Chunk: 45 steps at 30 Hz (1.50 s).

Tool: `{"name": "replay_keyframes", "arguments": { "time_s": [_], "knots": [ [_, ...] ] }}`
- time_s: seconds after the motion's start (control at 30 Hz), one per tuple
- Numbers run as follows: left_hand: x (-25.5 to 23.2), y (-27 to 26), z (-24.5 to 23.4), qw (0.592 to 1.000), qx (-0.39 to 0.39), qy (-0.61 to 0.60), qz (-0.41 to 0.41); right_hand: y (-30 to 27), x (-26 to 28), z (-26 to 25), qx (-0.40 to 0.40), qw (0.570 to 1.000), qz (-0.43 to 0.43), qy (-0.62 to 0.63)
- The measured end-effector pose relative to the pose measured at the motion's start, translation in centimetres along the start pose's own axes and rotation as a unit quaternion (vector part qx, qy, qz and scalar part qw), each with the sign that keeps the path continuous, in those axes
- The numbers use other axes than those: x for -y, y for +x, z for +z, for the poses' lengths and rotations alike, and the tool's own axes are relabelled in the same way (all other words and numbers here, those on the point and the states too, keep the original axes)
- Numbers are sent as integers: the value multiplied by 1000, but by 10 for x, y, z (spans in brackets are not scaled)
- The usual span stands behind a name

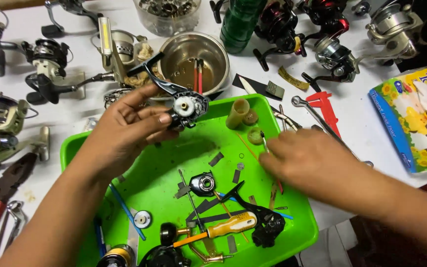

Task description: The person disassembles a fishing reel component, using a screwdriver to remove a screw and a small brush to clean the internal gears. The person then reassembles the part and applies lubricant to the mechanism using the brush.

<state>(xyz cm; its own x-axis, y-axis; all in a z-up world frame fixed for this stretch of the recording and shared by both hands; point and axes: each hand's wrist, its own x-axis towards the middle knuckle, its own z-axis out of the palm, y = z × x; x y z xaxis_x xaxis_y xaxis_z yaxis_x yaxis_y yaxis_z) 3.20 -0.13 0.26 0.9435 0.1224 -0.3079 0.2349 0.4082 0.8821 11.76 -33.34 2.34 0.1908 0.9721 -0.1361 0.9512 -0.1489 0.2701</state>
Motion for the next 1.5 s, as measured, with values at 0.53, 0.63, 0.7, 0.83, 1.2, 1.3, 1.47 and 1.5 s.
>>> {"name": "replay_keyframes", "arguments": {
  "time_s": [0.53, 0.63, 0.7, 0.83, 1.2, 1.3, 1.47, 1.5],
  "knots": [
    [3, -1, 3, 1000, 9, 18, 9, 10, 19, 47, 130, 979, -80, -133],
    [7, 1, 2, 1000, 2, 17, 12, 11, 19, 45, 143, 976, -85, -142],
    [9, 2, 0, 1000, 10, 9, 21, 12, 18, 47, 156, 974, -79, -143],
    [4, -1, 3, 1000, 1, 10, 8, 12, 19, 44, 165, 971, -83, -151],
    [7, 4, -1, 1000, 13, 4, 18, 12, -3, 3, 124, 939, -253, -199],
    [5, 3, -1, 1000, 12, 9, 13, 10, -21, -11, 9, 939, -303, -166],
    [7, 4, -1, 1000, 13, 1, 11, 3, -47, -37, -102, 951, -290, -48],
    [9, 5, -1, 1000, 18, -5, 17, 0, -51, -36, -134, 960, -246, 19]
  ]
}}
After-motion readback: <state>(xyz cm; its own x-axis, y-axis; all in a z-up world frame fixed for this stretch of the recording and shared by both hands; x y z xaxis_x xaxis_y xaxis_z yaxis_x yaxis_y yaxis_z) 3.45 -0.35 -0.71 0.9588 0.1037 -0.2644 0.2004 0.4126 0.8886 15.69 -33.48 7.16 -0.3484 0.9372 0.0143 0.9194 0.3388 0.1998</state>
